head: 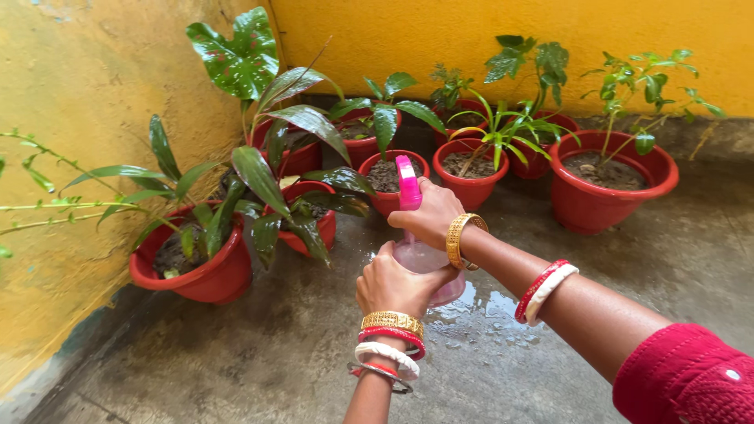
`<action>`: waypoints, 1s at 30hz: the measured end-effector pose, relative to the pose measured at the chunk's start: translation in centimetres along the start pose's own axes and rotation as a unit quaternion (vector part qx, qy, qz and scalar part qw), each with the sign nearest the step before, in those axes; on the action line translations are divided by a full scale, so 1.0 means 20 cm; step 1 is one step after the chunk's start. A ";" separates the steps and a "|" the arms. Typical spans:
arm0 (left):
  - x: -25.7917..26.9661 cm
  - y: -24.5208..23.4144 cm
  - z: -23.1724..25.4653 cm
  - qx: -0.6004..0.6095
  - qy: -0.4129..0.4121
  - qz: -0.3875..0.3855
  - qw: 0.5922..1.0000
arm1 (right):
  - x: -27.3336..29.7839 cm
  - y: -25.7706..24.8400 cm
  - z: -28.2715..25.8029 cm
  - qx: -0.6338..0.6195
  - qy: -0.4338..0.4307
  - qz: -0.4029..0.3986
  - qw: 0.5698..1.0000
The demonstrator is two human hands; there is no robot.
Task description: The person sprays water onto the leaves of potted plants using a pink plastic spray bottle held with both hands while squatting on the floor.
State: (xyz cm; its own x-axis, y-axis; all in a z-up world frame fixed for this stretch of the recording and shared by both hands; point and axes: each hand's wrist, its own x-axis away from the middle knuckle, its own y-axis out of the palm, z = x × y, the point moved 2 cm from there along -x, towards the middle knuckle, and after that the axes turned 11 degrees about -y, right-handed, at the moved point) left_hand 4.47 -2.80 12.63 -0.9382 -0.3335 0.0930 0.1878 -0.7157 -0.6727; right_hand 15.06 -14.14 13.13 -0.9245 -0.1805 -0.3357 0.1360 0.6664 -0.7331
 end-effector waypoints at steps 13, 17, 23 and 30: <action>0.02 0.14 0.10 -0.005 0.046 -0.044 0.998 | 0.09 -0.14 0.17 0.001 0.043 0.036 0.998; 0.02 0.18 0.13 -0.008 0.064 -0.056 0.996 | 0.13 -0.18 0.20 -0.030 0.049 0.063 0.996; 0.05 0.26 0.19 0.002 0.074 -0.084 0.994 | 0.15 -0.28 0.26 0.085 0.098 0.048 0.990; 0.04 0.32 0.25 0.009 0.120 -0.092 0.988 | 0.20 -0.37 0.34 0.008 0.071 0.117 0.991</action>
State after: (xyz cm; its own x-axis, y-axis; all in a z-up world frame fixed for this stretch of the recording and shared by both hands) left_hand 6.31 -10.80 12.07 -0.9985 -0.0435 0.0345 0.0108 -0.7625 -0.6469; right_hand 12.69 -24.67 13.23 -0.9075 0.0825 -0.4118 0.3575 0.6664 -0.6544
